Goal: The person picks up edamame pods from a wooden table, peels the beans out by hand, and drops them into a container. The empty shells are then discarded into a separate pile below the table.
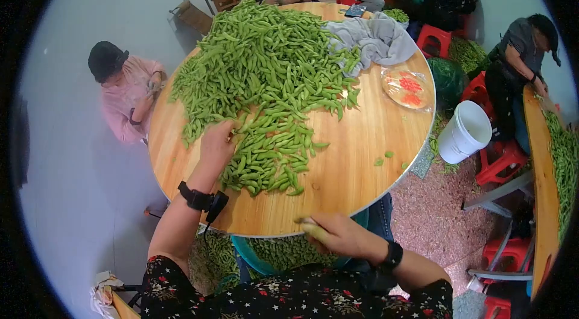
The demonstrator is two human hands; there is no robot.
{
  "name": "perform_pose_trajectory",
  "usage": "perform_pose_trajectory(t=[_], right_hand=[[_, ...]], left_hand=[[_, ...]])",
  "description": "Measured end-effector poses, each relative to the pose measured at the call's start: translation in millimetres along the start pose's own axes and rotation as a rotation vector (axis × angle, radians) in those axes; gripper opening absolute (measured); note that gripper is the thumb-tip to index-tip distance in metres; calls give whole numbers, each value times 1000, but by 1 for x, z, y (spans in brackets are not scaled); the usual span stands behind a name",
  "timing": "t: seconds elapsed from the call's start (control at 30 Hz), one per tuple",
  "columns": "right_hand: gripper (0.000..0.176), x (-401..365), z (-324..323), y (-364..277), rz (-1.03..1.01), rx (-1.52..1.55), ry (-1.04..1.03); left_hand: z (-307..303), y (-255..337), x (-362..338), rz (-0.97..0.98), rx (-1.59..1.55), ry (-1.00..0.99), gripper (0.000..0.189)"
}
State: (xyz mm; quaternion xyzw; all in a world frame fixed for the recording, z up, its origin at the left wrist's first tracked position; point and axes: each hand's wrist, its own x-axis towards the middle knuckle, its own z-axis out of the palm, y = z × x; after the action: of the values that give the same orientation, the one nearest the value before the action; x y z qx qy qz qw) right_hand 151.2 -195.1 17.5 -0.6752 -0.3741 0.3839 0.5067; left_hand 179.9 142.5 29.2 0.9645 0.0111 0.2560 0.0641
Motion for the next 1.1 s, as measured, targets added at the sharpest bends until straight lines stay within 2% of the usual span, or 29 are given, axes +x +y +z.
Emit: perform_pose_trajectory(t=[0.03,0.1,0.17,0.2,0.27,0.3,0.37,0.5,0.57,0.7,0.77,0.97,1.1], right_hand=[[35,7,1,-7,43,192,-6],[35,28,3,-17,65,350,85],[35,61,8,14,-132,375,201],[35,66,10,8,-123,380,207],[31,76,12,-5,-59,562,229],[31,80,13,-4,-57,563,229],[26,89,14,-1,-84,457,251],[21,91,12,-12,-84,518,294],[18,92,12,-12,-162,595,306],[19,88,10,-23,-177,614,306],[21,87,8,-25,-201,624,290],[23,79,5,-37,-171,621,270],[22,80,4,-34,-188,588,285]], left_hand=[[-6,10,-7,-27,-53,-30,22],[-18,34,-23,-49,-115,-73,22],[-30,62,-40,38,-169,-115,21],[-32,71,-46,39,-177,-124,21],[-34,81,-54,171,-141,-112,21],[-32,82,-56,169,-142,-115,21],[-28,81,-56,283,-101,-19,19],[-26,77,-49,299,-126,34,18],[-26,74,-47,275,-251,0,16],[-33,79,-39,209,-360,18,18],[-36,78,-36,237,-447,10,25],[-47,81,-34,257,-449,-41,40],[-51,81,-31,273,-459,-37,33]])
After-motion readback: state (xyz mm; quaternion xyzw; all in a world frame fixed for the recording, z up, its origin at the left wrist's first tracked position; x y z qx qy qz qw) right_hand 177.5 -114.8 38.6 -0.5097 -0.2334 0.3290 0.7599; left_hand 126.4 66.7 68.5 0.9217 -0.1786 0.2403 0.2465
